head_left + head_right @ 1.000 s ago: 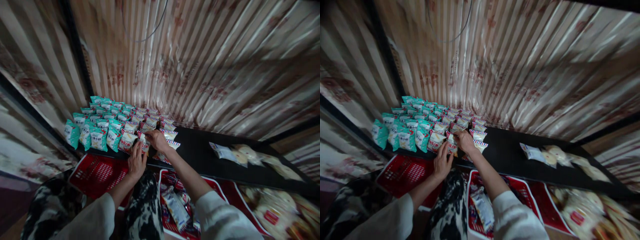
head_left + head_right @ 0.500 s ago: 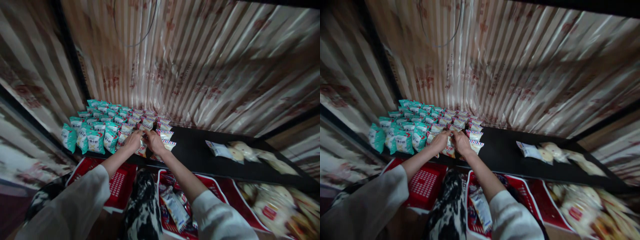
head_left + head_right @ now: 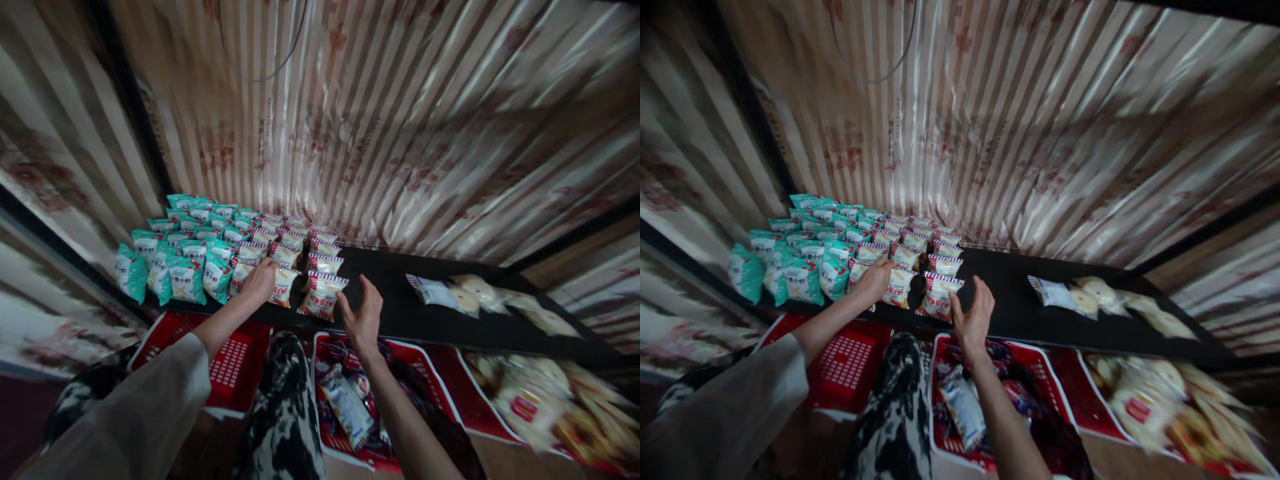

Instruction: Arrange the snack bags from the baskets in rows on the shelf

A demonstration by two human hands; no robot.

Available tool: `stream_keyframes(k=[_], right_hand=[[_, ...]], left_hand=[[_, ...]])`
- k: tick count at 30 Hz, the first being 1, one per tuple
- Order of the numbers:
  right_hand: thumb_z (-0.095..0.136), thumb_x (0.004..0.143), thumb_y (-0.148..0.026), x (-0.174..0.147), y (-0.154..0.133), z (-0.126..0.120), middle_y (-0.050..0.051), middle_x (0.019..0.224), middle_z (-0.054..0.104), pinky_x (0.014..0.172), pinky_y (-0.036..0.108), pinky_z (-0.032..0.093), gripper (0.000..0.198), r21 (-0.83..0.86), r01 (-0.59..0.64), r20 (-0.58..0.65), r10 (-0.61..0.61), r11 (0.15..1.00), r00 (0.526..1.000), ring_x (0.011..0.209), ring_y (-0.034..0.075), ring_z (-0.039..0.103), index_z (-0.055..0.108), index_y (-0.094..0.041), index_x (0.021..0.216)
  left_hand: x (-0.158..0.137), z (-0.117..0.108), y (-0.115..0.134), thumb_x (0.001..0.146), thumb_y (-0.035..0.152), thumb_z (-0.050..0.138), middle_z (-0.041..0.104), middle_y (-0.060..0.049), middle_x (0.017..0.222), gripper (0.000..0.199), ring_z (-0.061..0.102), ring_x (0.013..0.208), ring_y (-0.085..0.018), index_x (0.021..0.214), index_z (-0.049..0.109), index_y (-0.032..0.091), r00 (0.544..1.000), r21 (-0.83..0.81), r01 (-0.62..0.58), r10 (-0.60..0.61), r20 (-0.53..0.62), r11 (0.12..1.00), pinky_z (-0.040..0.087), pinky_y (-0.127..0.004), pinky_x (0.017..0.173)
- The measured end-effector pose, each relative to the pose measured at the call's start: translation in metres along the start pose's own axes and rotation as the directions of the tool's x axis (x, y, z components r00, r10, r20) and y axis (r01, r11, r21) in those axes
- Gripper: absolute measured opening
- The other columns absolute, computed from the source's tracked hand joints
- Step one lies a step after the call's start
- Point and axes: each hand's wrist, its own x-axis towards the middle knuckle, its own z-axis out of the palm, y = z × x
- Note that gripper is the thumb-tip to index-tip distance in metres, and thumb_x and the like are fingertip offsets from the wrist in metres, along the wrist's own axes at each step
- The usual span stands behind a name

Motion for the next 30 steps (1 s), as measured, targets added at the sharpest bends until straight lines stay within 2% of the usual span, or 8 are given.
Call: stream_keyframes(k=[5,9,13,17,24,30], right_hand=[[0.052,0.079,-0.065,-0.043,0.023,0.012,0.019,0.127,0.053,0.099,0.052,0.039,0.075,0.049,-0.169,0.139,0.161,0.984,0.977,0.119,0.032,0.046,0.043,-0.013,0.133],[0.056,0.076,-0.063,-0.048,0.019,0.029,0.019,0.127,0.054,0.097,0.05,0.042,0.081,0.124,-0.262,0.23,0.229,0.957,0.946,0.117,0.032,0.049,0.04,-0.012,0.137],[0.058,0.076,-0.058,-0.046,0.007,0.037,0.017,0.115,0.062,0.089,0.045,0.047,0.077,0.16,-0.383,0.315,0.32,0.91,0.893,0.104,0.03,0.057,0.043,-0.012,0.135],[0.059,0.075,-0.057,-0.047,-0.004,0.039,0.015,0.108,0.064,0.084,0.042,0.049,0.071,0.167,-0.408,0.274,0.355,0.898,0.894,0.097,0.029,0.059,0.051,-0.013,0.13],[0.056,0.077,-0.057,-0.053,-0.012,0.056,0.017,0.11,0.062,0.085,0.043,0.047,0.074,0.197,-0.406,0.242,0.357,0.893,0.902,0.098,0.029,0.057,0.046,-0.011,0.134],[0.053,0.077,-0.061,-0.06,-0.01,0.063,0.019,0.11,0.06,0.084,0.044,0.047,0.079,0.185,-0.404,0.233,0.36,0.896,0.904,0.099,0.03,0.056,0.042,-0.009,0.136]], left_hand=[[0.001,0.002,-0.003,0.083,0.001,0.038,0.057,-0.011,0.121,0.044,0.058,0.107,-0.018,0.121,0.058,0.013,0.999,-0.014,-0.033,0.033,-0.024,0.999,0.045,-0.028,0.096],[0.002,0.001,-0.002,0.081,0.0,0.039,0.058,-0.012,0.119,0.044,0.058,0.106,-0.018,0.119,0.059,0.012,0.999,-0.014,-0.038,0.038,-0.022,0.999,0.045,-0.028,0.096],[0.001,0.001,-0.001,0.081,-0.001,0.038,0.058,-0.012,0.12,0.046,0.058,0.106,-0.018,0.119,0.059,0.012,0.999,-0.021,-0.037,0.036,-0.039,0.999,0.045,-0.028,0.097],[0.001,0.001,-0.001,0.081,0.0,0.038,0.059,-0.01,0.12,0.045,0.059,0.106,-0.017,0.119,0.06,0.013,0.999,-0.035,-0.03,0.028,-0.045,0.999,0.046,-0.027,0.096],[0.0,-0.001,0.001,0.08,0.0,0.038,0.06,-0.012,0.119,0.047,0.059,0.106,-0.019,0.119,0.06,0.013,0.998,-0.026,-0.03,0.028,-0.057,0.999,0.047,-0.029,0.096],[-0.005,-0.007,0.009,0.086,0.006,0.038,0.057,-0.012,0.123,0.04,0.059,0.108,-0.019,0.119,0.058,0.01,0.999,0.031,-0.022,0.023,-0.043,0.999,0.046,-0.027,0.095]])
